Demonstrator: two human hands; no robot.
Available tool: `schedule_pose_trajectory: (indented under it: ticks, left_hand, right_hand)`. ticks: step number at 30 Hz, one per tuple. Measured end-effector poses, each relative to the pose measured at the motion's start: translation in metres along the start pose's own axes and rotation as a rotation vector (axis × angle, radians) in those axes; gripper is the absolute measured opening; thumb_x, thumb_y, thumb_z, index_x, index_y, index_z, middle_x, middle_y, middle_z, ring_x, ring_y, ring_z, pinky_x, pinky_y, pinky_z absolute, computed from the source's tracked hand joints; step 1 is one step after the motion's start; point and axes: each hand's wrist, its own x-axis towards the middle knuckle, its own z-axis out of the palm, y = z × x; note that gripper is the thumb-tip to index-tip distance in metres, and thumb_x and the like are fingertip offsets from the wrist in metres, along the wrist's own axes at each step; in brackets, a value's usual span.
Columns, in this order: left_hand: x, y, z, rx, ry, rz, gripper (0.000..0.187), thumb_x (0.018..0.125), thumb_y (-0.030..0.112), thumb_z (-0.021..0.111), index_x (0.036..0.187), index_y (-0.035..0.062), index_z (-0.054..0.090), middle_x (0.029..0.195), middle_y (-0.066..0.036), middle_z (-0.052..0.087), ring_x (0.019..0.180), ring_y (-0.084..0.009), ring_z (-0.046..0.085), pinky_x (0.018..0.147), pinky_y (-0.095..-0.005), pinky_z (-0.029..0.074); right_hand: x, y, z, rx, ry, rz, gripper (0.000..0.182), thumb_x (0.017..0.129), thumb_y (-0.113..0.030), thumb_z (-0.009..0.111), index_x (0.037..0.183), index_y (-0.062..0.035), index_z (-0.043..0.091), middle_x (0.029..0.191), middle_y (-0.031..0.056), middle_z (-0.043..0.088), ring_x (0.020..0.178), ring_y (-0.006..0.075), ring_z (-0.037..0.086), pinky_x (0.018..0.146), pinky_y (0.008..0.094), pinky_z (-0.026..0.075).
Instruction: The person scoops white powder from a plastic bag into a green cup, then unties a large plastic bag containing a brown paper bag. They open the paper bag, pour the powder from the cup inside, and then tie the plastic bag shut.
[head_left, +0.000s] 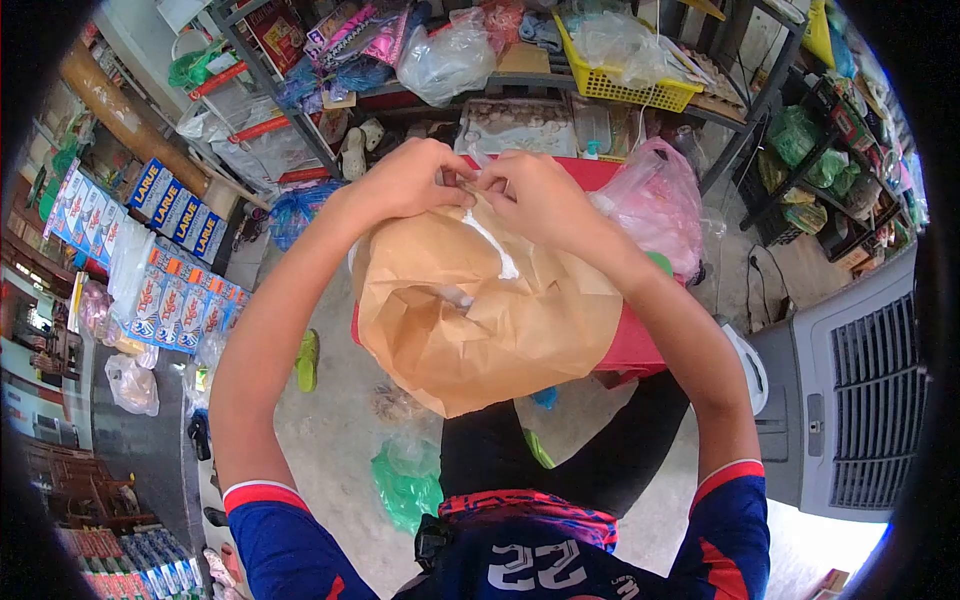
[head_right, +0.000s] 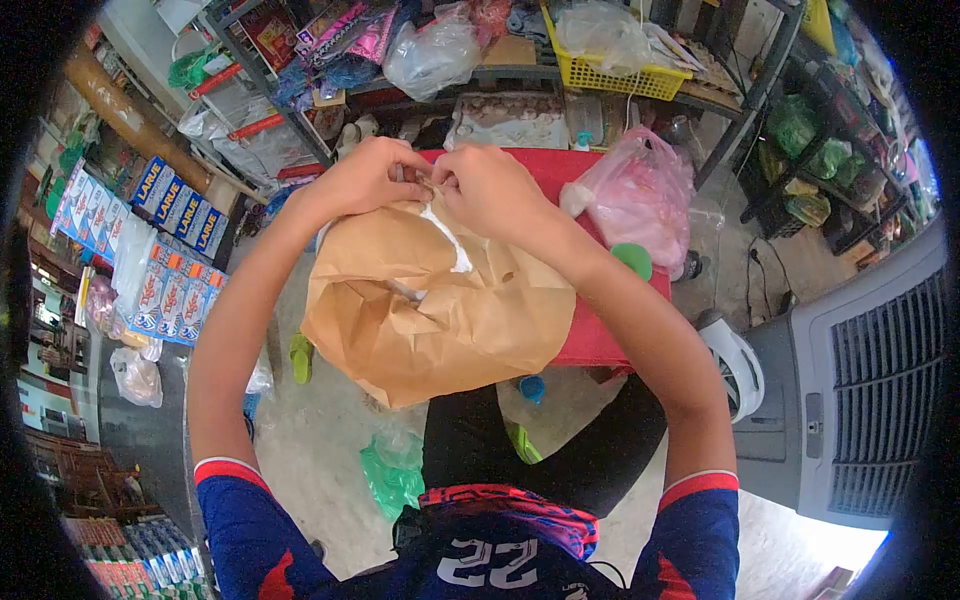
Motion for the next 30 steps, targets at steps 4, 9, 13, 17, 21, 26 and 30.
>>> schedule_pose_trajectory:
  ticks: [4, 9, 13, 17, 21, 26, 30]
  left_hand:
    - [0.001, -0.01, 0.01, 0.016, 0.044, 0.077, 0.02, 0.091, 0.013, 0.081, 0.109, 0.0037, 0.082, 0.095, -0.013, 0.07, 0.084, -0.027, 0.068, 0.079, -0.0388, 0.053]
    - [0.003, -0.009, 0.007, 0.015, 0.083, 0.088, 0.016, 0.092, 0.011, 0.079, 0.105, 0.0028, 0.082, 0.097, -0.013, 0.067, 0.085, -0.0279, 0.066, 0.078, -0.0393, 0.052]
    - [0.006, -0.013, 0.002, 0.063, 0.079, 0.12, 0.015, 0.093, 0.011, 0.077, 0.105, 0.0027, 0.082, 0.098, -0.013, 0.066, 0.089, -0.0284, 0.066, 0.08, -0.0395, 0.052]
    - [0.013, -0.011, -0.005, 0.105, 0.061, 0.15, 0.015, 0.093, 0.012, 0.077, 0.104, 0.0029, 0.082, 0.098, -0.013, 0.065, 0.093, -0.0295, 0.066, 0.082, -0.0398, 0.052]
    - [0.02, -0.012, -0.012, 0.12, 0.047, 0.161, 0.014, 0.093, 0.011, 0.076, 0.103, 0.0025, 0.082, 0.098, -0.013, 0.065, 0.096, -0.0303, 0.066, 0.086, -0.0396, 0.053]
    - [0.026, -0.017, -0.019, 0.142, 0.038, 0.185, 0.014, 0.092, 0.008, 0.076, 0.102, 0.0012, 0.082, 0.099, -0.014, 0.066, 0.097, -0.0304, 0.067, 0.088, -0.0397, 0.053]
    - [0.031, -0.021, -0.023, 0.123, 0.03, 0.164, 0.015, 0.092, 0.008, 0.077, 0.104, 0.001, 0.082, 0.099, -0.015, 0.067, 0.098, -0.031, 0.067, 0.089, -0.0402, 0.053]
  right_hand:
    - [-0.01, -0.007, -0.015, -0.079, -0.043, -0.053, 0.025, 0.088, -0.006, 0.068, 0.11, -0.0031, 0.079, 0.107, 0.0209, 0.074, 0.099, 0.0395, 0.073, 0.087, 0.0497, 0.058]
    - [-0.066, -0.049, -0.047, -0.326, -0.119, -0.097, 0.032, 0.088, -0.01, 0.07, 0.118, -0.0042, 0.078, 0.135, 0.0182, 0.067, 0.129, 0.0385, 0.063, 0.107, 0.0497, 0.051]
    - [-0.114, -0.07, -0.04, -0.512, 0.008, -0.178, 0.036, 0.086, -0.011, 0.071, 0.121, -0.004, 0.078, 0.151, 0.0206, 0.056, 0.146, 0.0426, 0.049, 0.119, 0.0555, 0.042]
    - [-0.131, -0.074, -0.021, -0.594, -0.044, -0.123, 0.05, 0.083, -0.009, 0.071, 0.133, -0.008, 0.075, 0.166, 0.0229, 0.042, 0.155, 0.0469, 0.038, 0.126, 0.0586, 0.035]
    - [-0.129, -0.079, -0.01, -0.581, -0.065, -0.113, 0.047, 0.092, -0.017, 0.063, 0.136, -0.0022, 0.071, 0.17, 0.0236, 0.034, 0.157, 0.0469, 0.033, 0.124, 0.0592, 0.038]
    - [-0.121, -0.075, 0.0, -0.508, -0.043, -0.113, 0.045, 0.091, -0.016, 0.067, 0.132, 0.0016, 0.072, 0.169, 0.0264, 0.033, 0.153, 0.0498, 0.036, 0.12, 0.0567, 0.043]
    - [-0.114, -0.076, 0.006, -0.49, -0.009, -0.113, 0.044, 0.087, -0.013, 0.07, 0.128, 0.0029, 0.072, 0.169, 0.026, 0.032, 0.152, 0.0506, 0.038, 0.12, 0.0543, 0.044]
